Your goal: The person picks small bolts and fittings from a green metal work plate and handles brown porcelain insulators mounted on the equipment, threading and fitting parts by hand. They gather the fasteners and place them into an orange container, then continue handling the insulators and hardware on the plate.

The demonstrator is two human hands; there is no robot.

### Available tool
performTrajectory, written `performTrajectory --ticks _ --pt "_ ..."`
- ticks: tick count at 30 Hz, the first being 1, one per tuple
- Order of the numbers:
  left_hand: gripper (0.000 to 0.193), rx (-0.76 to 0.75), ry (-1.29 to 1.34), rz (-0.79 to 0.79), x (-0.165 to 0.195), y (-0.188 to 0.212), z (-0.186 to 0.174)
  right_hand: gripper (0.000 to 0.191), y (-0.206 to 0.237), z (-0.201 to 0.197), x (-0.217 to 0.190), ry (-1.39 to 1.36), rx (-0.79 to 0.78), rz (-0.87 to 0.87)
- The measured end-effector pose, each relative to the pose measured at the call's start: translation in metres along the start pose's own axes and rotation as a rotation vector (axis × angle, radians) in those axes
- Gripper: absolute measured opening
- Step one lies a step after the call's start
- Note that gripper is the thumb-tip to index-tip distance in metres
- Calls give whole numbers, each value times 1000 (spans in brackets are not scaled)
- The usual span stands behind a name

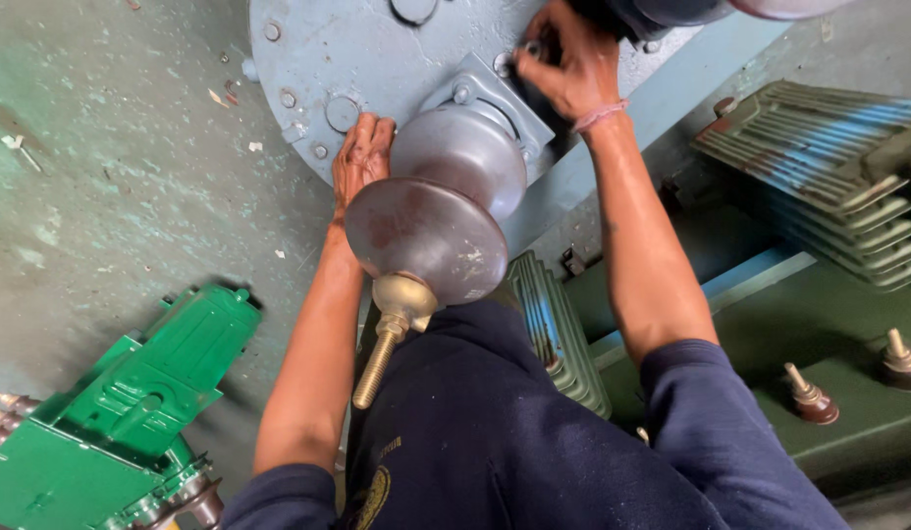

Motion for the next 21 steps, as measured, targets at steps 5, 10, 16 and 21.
performTrajectory --ticks 5,10,16,21 --pt "5 -56 -45 -52 -4 -10 -1 30 -12 -6 -4 226 -222 -378" --pt "14 40 -141 41 -2 -9 2 33 -21 -4 -8 159 -291 -299" --pt "27 45 -54 -24 8 0 -2 28 -19 10 -21 302 -134 -220" --pt "29 66 -82 -4 9 -5 -1 25 -71 17 -36 323 -99 -271"
Point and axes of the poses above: each hand's wrist, its own y-axis away from the middle knuckle, its own z-axis out of the palm, x = y × z, the point moved 1 cm from there along -y, towards the middle knuckle, and after that the axes turned 5 degrees about y, right-handed, at the moved point
